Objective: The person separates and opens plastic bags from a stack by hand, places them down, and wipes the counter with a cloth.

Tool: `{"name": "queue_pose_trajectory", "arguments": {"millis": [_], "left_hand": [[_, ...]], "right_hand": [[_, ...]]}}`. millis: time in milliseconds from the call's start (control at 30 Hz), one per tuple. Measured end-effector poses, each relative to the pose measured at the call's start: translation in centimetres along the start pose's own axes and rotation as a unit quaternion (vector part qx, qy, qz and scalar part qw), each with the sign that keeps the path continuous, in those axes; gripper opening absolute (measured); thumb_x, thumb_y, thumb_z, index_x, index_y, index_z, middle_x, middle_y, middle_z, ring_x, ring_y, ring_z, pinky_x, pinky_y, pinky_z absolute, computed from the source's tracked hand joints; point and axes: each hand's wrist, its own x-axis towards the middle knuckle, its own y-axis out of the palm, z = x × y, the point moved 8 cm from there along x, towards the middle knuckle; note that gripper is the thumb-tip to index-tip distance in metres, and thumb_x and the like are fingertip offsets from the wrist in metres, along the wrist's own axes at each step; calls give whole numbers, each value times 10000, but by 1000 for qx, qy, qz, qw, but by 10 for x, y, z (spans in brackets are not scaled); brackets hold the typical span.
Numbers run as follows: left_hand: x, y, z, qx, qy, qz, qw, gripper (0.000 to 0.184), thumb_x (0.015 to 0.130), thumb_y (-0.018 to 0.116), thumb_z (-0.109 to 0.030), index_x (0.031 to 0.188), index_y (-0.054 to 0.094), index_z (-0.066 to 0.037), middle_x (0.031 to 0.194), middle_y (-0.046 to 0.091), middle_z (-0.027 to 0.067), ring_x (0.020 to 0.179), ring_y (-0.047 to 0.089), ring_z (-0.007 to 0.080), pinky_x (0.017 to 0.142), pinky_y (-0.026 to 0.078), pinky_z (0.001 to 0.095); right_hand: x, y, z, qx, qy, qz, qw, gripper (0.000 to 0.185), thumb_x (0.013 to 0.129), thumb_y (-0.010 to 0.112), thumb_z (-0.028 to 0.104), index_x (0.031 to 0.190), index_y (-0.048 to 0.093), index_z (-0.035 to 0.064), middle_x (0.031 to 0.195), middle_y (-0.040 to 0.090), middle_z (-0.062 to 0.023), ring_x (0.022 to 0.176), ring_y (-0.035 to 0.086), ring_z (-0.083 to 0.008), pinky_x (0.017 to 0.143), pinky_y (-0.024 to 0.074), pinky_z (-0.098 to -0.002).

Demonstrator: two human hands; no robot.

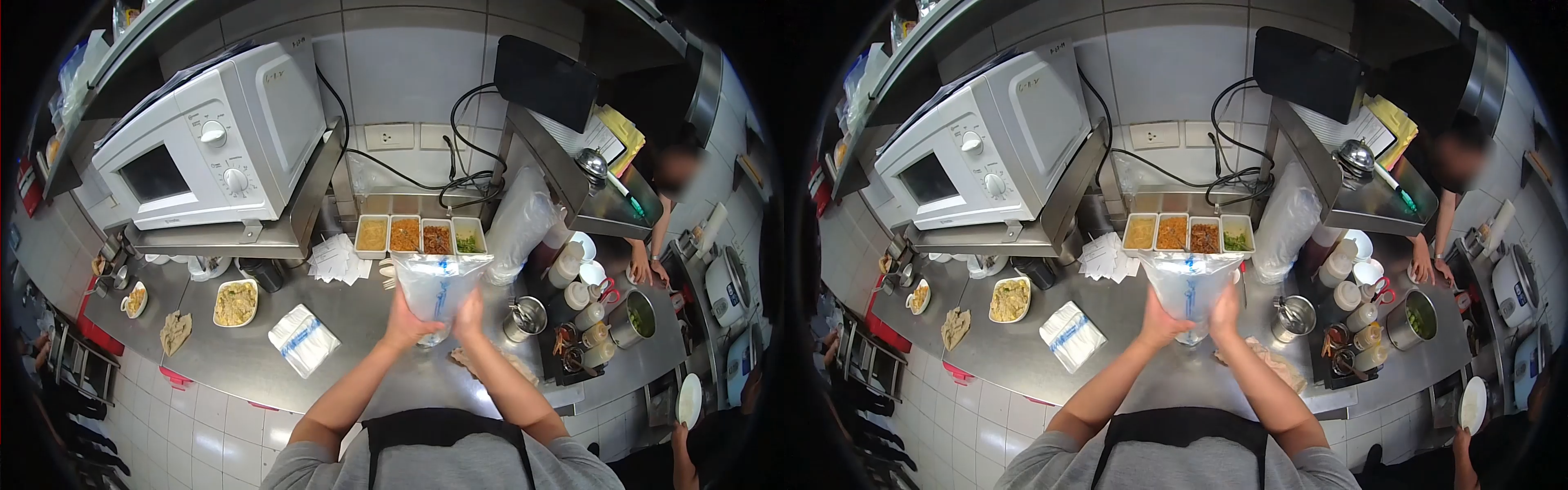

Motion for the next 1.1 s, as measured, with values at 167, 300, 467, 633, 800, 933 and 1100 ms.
{"name": "queue_pose_trajectory", "arguments": {"millis": [167,300,467,633,800,933,1100], "left_hand": [[-51,-2,72,130,-108,134,977,1104,565,725,-578,1338,221,29,1389,224,196,1300,223,346,1055,190,442],[-84,-49,79,474,-45,155,866,896,719,651,-457,1337,232,39,1396,229,223,1331,134,372,993,129,632],[-99,-212,47,643,-160,-173,729,819,760,620,-390,1360,232,9,1421,179,222,1331,121,388,1007,80,627],[-117,-259,36,706,-216,-109,666,402,751,641,-312,1104,580,-128,1316,395,104,1297,240,332,1005,88,629],[-63,-242,6,538,-133,-179,813,85,733,680,-174,771,638,-110,978,604,70,992,539,305,927,318,516],[-35,-199,-55,236,20,-278,931,116,764,670,-49,747,560,-15,874,607,104,863,572,187,753,437,262],[-88,-131,-92,146,26,-247,958,131,764,636,13,735,513,-20,980,563,107,903,535,172,793,422,279]], "right_hand": [[-34,-20,-33,-264,-129,82,952,406,948,310,246,994,537,-87,908,608,-218,815,560,-324,739,425,-364],[-62,-42,-27,-489,-91,202,844,378,931,353,240,1044,535,-72,986,586,-251,880,546,-393,791,412,-400],[-105,-100,16,-694,-251,134,661,422,830,493,173,1196,476,-37,1241,488,-175,1212,378,-320,971,234,-462],[-108,-115,11,-689,-288,180,640,331,770,557,126,1073,575,-6,1227,507,-129,1199,398,-298,964,243,-446],[-129,-52,45,-481,-319,260,774,152,745,589,67,886,618,19,1075,568,-136,1039,506,-279,882,360,-385],[-149,9,8,-334,-53,438,833,200,848,551,177,974,614,35,1023,600,-103,940,564,-229,814,419,-350],[-178,85,-14,118,394,399,819,359,912,500,262,1202,492,50,1015,620,-55,948,570,-150,818,431,-303]]}}
